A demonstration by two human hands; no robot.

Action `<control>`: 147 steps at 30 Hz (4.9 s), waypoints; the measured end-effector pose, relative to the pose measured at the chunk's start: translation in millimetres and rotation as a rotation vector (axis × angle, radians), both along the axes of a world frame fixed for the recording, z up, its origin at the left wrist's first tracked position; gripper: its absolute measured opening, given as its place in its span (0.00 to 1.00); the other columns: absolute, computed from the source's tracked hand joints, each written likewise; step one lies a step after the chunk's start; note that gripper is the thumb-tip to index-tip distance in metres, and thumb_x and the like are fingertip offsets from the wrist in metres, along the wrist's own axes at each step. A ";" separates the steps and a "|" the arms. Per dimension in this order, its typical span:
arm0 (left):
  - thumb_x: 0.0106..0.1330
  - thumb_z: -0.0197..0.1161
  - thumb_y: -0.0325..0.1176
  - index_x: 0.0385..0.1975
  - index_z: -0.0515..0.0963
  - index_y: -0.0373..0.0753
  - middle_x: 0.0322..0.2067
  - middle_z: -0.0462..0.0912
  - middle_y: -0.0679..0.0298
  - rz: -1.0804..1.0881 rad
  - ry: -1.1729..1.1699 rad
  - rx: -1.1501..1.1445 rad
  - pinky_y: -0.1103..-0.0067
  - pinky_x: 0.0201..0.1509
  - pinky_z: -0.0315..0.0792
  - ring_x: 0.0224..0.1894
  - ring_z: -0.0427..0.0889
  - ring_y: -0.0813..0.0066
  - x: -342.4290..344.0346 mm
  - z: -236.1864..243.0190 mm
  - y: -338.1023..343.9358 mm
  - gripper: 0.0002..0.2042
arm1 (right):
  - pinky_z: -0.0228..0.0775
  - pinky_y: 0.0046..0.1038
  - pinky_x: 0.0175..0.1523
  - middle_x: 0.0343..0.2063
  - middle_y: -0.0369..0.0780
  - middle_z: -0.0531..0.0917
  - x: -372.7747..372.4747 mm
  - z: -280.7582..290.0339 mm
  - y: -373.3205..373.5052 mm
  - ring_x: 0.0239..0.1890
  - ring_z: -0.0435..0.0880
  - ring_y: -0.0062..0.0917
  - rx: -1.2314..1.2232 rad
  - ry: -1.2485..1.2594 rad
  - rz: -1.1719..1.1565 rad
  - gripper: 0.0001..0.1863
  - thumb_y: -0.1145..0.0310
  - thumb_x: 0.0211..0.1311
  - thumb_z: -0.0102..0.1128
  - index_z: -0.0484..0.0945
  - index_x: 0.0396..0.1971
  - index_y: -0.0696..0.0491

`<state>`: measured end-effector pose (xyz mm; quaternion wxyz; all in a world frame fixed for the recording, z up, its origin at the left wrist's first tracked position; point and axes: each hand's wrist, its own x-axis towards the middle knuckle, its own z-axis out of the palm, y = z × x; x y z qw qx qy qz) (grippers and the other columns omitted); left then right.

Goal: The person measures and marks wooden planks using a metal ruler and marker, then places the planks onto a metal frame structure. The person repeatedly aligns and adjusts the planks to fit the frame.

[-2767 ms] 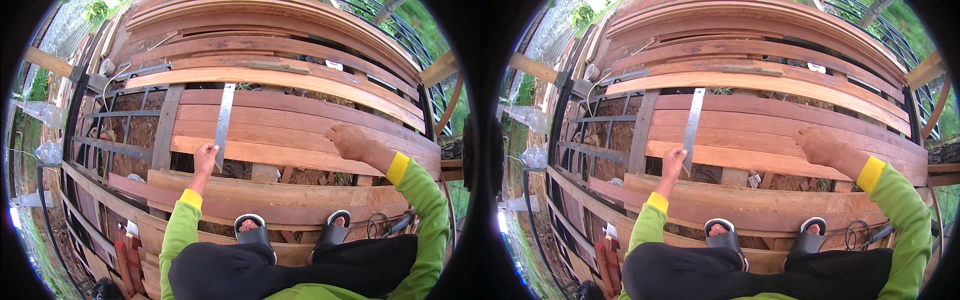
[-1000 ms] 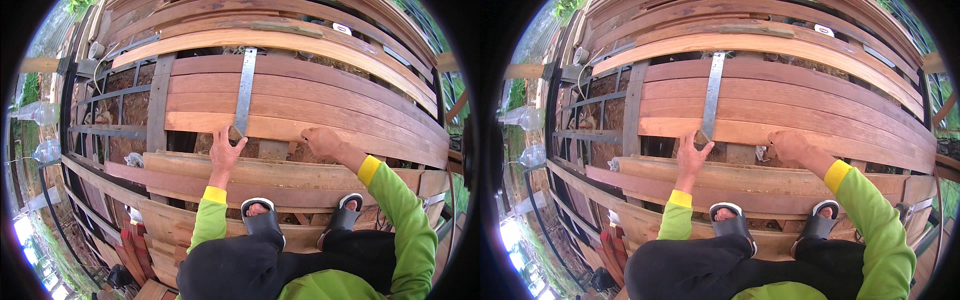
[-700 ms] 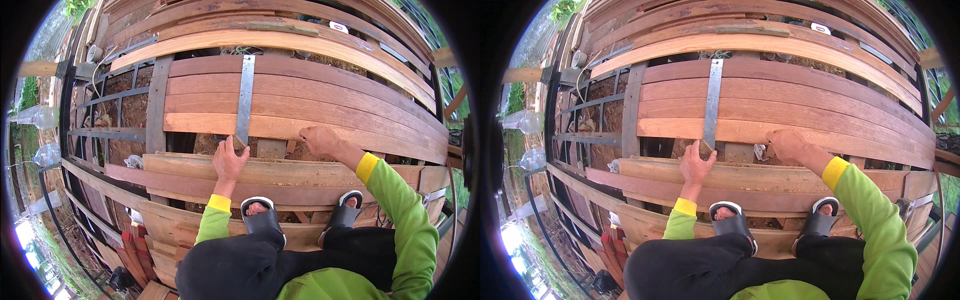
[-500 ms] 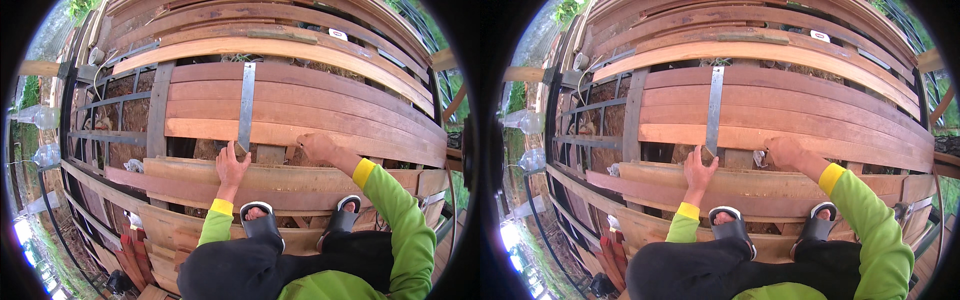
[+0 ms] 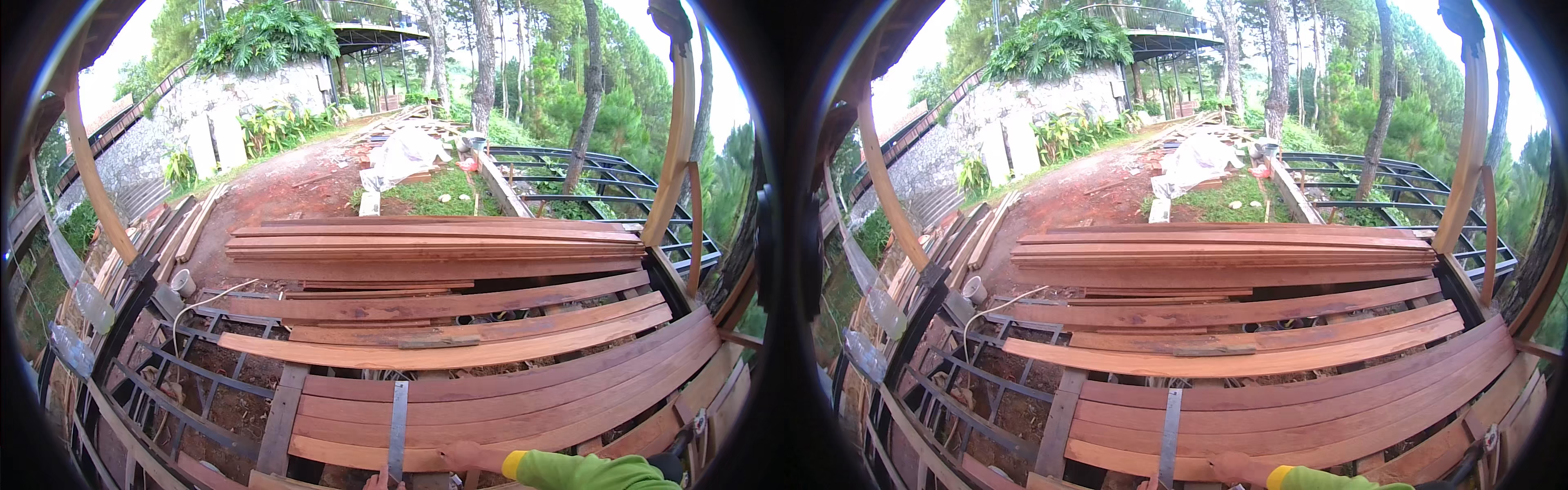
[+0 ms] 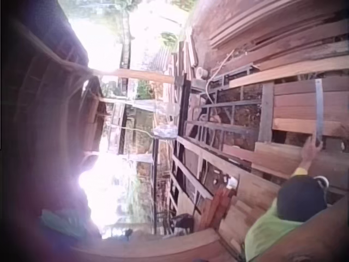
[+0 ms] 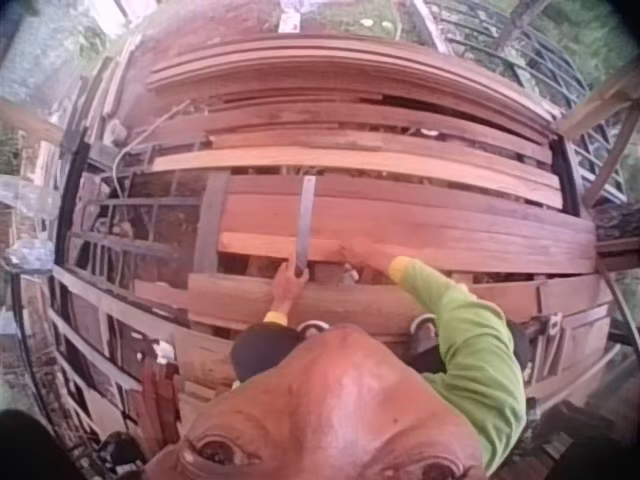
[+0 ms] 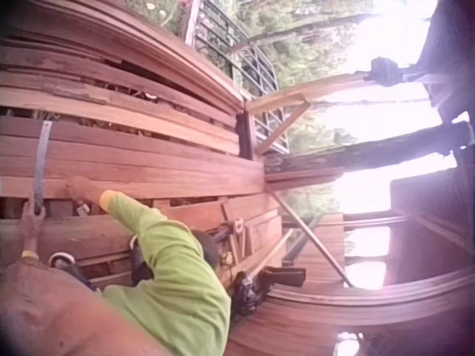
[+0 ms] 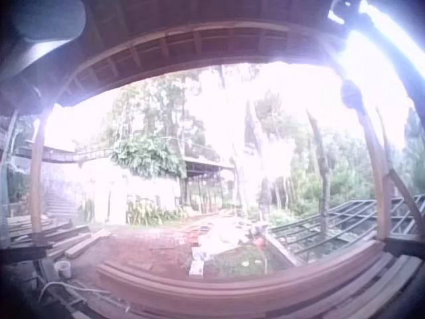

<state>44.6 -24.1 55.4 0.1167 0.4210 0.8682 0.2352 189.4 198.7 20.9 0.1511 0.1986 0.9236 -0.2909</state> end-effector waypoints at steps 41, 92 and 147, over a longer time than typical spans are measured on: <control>0.54 0.68 0.46 0.63 0.62 0.42 0.51 0.75 0.49 -0.001 -0.125 -0.099 0.64 0.55 0.70 0.53 0.73 0.51 2.4 -3.4 7.0 0.37 | 0.76 0.33 0.33 0.42 0.44 0.77 -90.7 -1.0 -0.6 0.34 0.83 0.36 -0.179 0.683 -0.507 0.15 0.61 0.65 0.51 0.75 0.44 0.54; 0.52 0.68 0.47 0.62 0.63 0.39 0.50 0.75 0.48 -0.016 -0.142 -0.032 0.64 0.54 0.70 0.52 0.74 0.50 6.5 16.4 -2.4 0.37 | 0.69 0.41 0.29 0.28 0.39 0.76 61.3 398.6 -93.5 0.29 0.74 0.31 -0.563 2.027 0.028 0.05 0.66 0.65 0.49 0.69 0.32 0.51; 0.52 0.67 0.50 0.63 0.62 0.44 0.50 0.75 0.48 -0.039 -0.112 -0.032 0.62 0.53 0.71 0.52 0.75 0.48 2.8 -5.1 -0.6 0.38 | 0.53 0.15 0.21 0.21 0.31 0.72 -9.4 309.4 -77.1 0.19 0.62 0.09 -0.453 1.475 -0.549 0.07 0.77 0.66 0.48 0.74 0.40 0.58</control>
